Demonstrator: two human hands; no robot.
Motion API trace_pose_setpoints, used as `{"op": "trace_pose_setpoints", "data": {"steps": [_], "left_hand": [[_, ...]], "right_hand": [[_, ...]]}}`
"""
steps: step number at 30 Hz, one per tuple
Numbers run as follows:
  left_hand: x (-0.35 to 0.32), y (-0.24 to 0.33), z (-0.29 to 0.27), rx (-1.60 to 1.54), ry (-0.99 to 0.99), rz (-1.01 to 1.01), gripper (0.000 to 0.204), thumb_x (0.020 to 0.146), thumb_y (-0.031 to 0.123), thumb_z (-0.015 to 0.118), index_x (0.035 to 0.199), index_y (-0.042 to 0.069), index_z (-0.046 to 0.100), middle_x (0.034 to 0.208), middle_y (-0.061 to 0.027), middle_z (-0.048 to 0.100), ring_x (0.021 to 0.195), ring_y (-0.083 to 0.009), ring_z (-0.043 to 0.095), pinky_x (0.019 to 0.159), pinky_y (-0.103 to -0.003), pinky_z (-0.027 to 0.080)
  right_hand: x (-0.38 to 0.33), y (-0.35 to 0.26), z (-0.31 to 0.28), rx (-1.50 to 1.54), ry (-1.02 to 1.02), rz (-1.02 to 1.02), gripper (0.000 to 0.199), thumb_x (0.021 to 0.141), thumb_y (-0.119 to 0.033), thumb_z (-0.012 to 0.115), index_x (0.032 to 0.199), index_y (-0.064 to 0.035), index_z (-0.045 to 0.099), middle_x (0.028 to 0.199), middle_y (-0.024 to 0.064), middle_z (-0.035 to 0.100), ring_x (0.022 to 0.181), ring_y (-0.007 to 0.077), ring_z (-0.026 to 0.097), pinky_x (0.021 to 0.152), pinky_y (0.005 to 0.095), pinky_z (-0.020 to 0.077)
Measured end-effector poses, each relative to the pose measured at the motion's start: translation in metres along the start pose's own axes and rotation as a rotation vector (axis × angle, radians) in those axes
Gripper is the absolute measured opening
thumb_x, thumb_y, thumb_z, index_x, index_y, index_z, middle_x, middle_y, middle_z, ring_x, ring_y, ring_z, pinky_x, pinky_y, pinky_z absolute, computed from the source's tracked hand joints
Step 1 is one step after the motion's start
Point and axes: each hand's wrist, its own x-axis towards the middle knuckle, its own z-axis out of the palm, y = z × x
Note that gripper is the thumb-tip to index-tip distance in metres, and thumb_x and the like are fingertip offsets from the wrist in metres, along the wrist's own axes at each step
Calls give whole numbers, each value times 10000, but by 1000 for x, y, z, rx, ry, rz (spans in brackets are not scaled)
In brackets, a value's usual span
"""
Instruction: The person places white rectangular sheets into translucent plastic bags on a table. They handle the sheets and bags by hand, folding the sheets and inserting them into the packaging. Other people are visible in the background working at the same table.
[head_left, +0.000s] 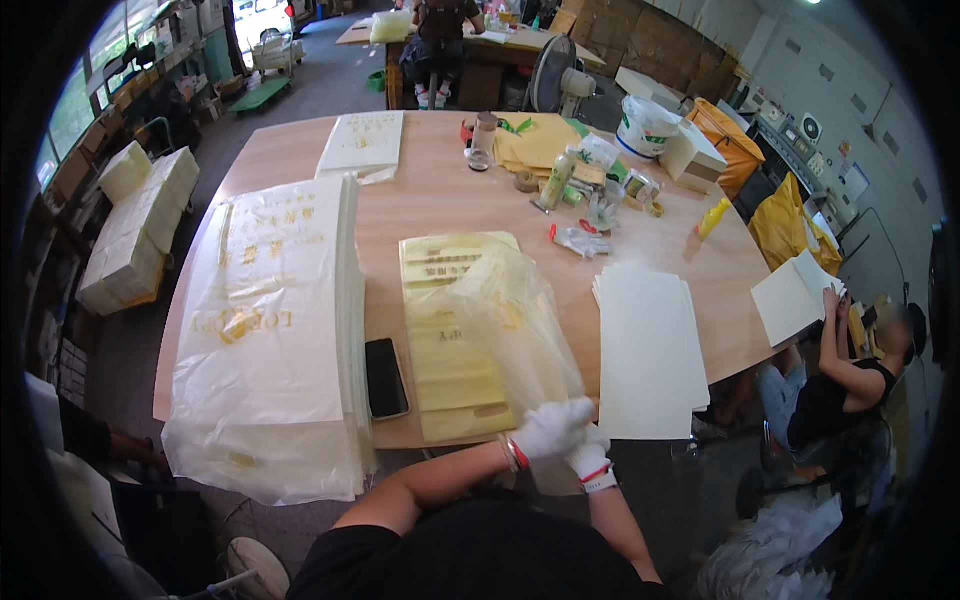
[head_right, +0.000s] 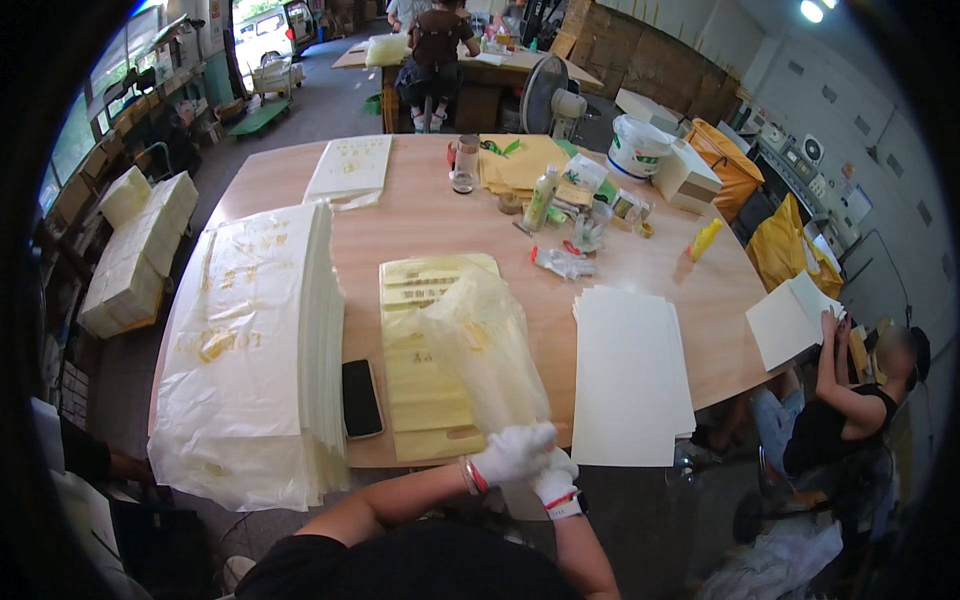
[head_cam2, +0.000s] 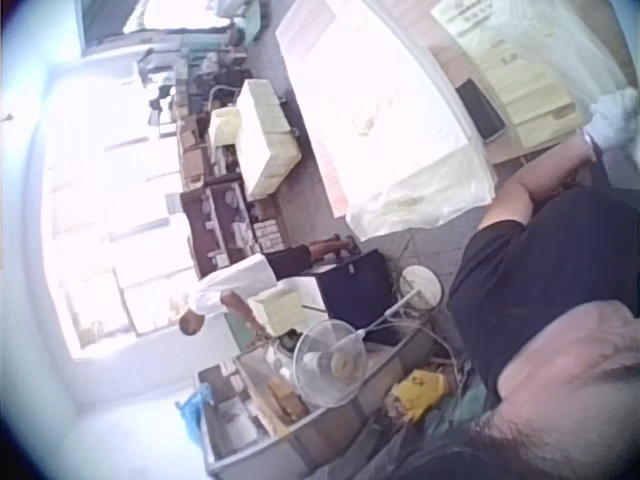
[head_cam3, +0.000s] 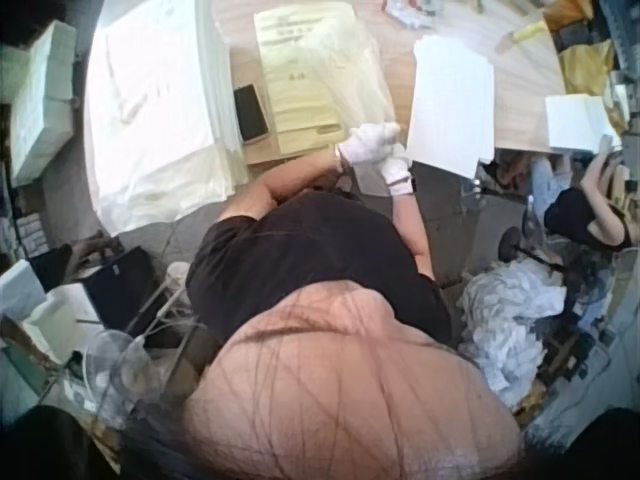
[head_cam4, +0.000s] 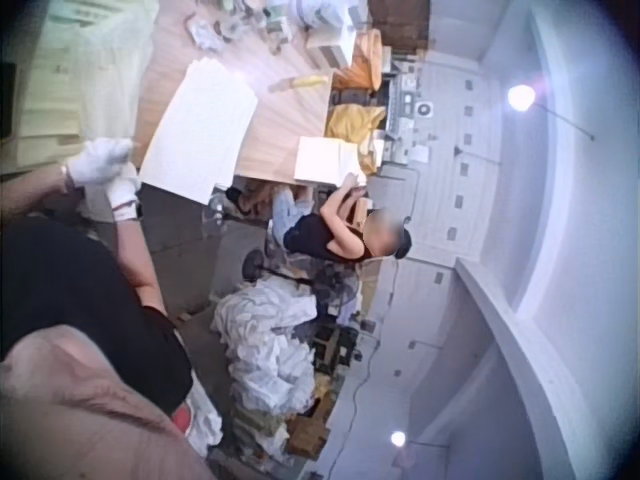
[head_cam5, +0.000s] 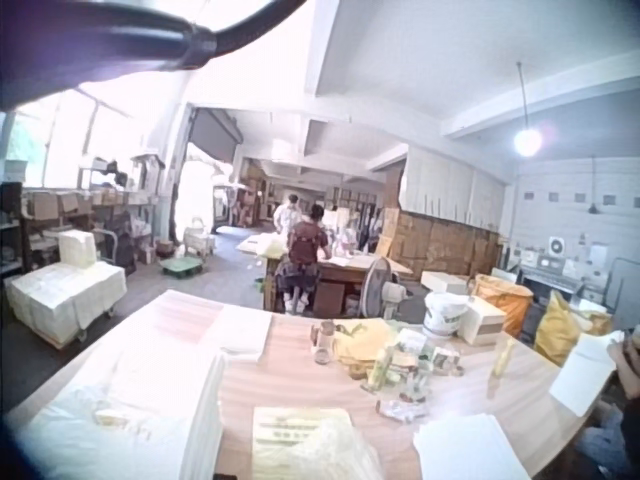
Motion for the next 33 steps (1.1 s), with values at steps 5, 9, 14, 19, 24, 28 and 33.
{"op": "trace_pose_setpoints", "data": {"steps": [5, 9, 14, 19, 24, 28, 33], "left_hand": [[-17, -91, -3, 272, 213, -8, 376, 748, 166, 599, 1112, 105, 526, 846, -132, 595, 720, -308, 589, 612, -402, 465], [-48, -163, 25, 588, 195, 322, 345, 771, 128, 548, 1114, 100, 523, 870, -122, 555, 788, -308, 544, 709, -412, 448], [-24, -142, -12, 853, 442, 169, 302, 851, 114, 431, 1148, 106, 489, 1069, -129, 484, 940, -310, 489, 860, -435, 426], [-76, -228, -24, 854, 350, -497, 473, 858, 201, 446, 1273, -14, 376, 999, -151, 489, 719, -272, 535, 635, -404, 476], [-114, -150, -30, 544, 432, -567, 363, 869, 239, 470, 1157, 30, 399, 972, -177, 482, 597, -291, 577, 431, -423, 439], [-127, -58, -68, 306, 78, -885, 301, 857, 227, 489, 1117, 92, 417, 1013, -205, 466, 863, -389, 541, 686, -463, 441], [-223, -47, -35, -139, 59, -474, 273, 850, 169, 510, 1094, 49, 487, 1104, -188, 478, 1014, -371, 517, 804, -426, 434]], "right_hand": [[64, -25, -11, 478, 359, 393, 485, 806, -150, 522, 1262, -124, 360, 1206, 172, 451, 943, 380, 560, 781, 438, 468], [119, -28, -4, 288, 157, 345, 525, 833, -159, 452, 1326, -207, 277, 1176, 172, 510, 907, 376, 583, 733, 472, 470], [139, 17, 9, 358, 104, 300, 501, 852, -240, 432, 1327, -204, 278, 968, 203, 602, 848, 380, 591, 699, 481, 452], [99, 31, 23, 410, -58, 181, 647, 860, -256, 411, 1412, -197, 80, 1076, 249, 553, 879, 405, 574, 740, 470, 441], [37, 10, 5, 551, -189, 192, 733, 887, -239, 395, 1403, -116, -110, 1241, 274, 449, 903, 422, 565, 782, 462, 432], [-3, 2, 23, 816, -140, 73, 721, 887, -212, 396, 1396, -61, -92, 1226, 280, 456, 1000, 409, 534, 852, 431, 417], [-84, -15, 1, 609, -106, -60, 623, 875, -164, 408, 1388, -35, 77, 1202, 270, 477, 1024, 399, 526, 878, 412, 415]]}}
